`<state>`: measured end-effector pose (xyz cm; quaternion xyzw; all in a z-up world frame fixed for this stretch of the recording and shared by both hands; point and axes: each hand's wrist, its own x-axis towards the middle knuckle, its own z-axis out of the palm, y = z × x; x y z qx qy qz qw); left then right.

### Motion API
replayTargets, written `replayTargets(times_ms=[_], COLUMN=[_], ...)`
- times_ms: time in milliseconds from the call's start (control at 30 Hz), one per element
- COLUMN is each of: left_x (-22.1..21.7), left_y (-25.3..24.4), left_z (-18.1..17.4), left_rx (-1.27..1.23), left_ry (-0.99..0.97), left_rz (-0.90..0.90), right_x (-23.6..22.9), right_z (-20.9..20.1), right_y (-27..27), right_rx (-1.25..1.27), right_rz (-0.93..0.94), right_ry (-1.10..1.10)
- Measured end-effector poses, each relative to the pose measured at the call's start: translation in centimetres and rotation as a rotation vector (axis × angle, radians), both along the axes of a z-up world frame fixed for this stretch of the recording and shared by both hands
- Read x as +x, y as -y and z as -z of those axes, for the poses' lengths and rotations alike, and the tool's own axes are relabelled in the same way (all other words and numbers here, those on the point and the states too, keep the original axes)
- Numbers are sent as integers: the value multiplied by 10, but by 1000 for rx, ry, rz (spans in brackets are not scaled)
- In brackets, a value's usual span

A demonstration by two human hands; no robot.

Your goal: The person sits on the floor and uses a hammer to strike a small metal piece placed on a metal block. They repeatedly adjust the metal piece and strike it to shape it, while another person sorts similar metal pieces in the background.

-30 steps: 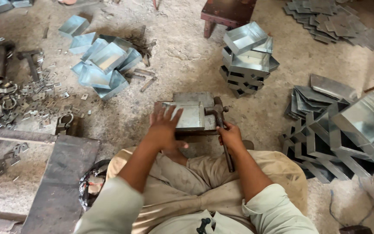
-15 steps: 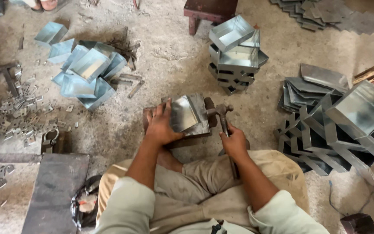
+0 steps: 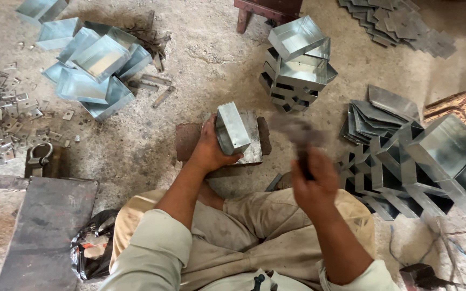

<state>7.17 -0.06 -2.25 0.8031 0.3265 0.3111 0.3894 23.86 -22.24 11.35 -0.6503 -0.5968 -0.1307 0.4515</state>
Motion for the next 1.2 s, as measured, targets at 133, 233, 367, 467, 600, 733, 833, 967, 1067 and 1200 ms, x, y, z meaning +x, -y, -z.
replayTargets(times_ms=[133,233,367,467,600,733,833,967,1067,1200], left_x=[5,7,8,8,8,8,6,-9,-12,-13], left_y=[2,1,1,4,4,7,4,9,21,25], left_z=[1,3,2,-4,-2,-2,-21,-45,-46,-48], left_rx=[20,27,85,52,74,68,182,139,265,239], left_ry=[-5,9,-1,-1,48,54,-132,-604,-740,-757], left_rz=[-7,-8,-20,-8,-13,-30,-62,27,123,121], right_x=[-11,-13,-15,-9,-10,2,7,12,17,19], right_z=[-4,-6,4,7,18,25,34,51,55,65], right_y=[-2,7,2,-1,2,0,1,1,-2,-24], right_rx=[-262,-150,-70,-169,-128,-211,-202,-250,-221,-94], right_rz=[-45,-17,-24,-46,34,32,76,114,139,82], right_ry=[-83,-154,-126,-148,-198,-235,-295,-509,-419,-335])
